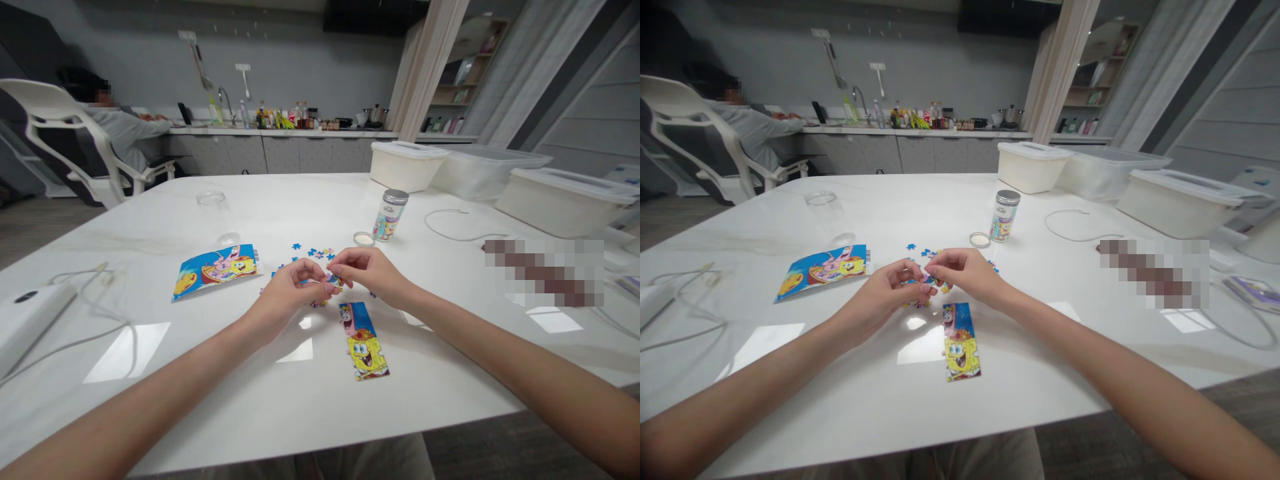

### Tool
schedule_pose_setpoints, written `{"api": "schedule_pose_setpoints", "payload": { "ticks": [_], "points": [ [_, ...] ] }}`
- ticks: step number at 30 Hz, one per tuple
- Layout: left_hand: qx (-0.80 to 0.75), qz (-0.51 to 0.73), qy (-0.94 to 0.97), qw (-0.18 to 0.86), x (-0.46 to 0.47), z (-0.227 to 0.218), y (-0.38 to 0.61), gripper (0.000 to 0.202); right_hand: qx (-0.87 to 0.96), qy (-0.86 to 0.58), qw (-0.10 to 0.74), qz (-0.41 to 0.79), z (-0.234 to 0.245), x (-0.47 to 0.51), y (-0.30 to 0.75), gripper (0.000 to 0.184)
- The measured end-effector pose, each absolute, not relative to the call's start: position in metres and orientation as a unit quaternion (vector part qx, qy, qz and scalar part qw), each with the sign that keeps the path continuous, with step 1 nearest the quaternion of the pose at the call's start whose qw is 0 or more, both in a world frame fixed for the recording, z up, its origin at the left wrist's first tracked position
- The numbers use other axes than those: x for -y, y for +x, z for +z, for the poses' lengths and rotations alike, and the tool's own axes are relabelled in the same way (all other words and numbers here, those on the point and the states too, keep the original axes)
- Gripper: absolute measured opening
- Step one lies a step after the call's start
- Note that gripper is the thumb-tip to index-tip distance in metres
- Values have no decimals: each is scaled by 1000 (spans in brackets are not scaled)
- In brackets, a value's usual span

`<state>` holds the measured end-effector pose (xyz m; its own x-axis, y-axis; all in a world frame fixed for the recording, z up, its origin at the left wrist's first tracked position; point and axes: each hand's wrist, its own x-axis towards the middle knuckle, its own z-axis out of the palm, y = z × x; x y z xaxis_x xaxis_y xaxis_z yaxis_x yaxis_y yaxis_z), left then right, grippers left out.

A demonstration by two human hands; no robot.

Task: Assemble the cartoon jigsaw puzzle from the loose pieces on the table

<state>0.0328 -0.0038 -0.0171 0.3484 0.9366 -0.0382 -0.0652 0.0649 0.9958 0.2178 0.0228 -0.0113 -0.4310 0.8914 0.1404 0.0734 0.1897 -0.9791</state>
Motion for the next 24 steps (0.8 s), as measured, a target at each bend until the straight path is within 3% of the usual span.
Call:
{"api": "schedule_pose_setpoints", "payload": {
  "ticks": [7,20,24],
  "points": [
    [-392,414,539,620,1,-17,31,25,669,-323,388,547,-11,-24,222,22],
    [-384,394,580,601,1,-15,30,14,685,-343,367,528,-11,-23,222,14],
    [-374,317,645,587,5,-11,26,11,743,-312,322,497,-9,-25,229,22]
  ]
}}
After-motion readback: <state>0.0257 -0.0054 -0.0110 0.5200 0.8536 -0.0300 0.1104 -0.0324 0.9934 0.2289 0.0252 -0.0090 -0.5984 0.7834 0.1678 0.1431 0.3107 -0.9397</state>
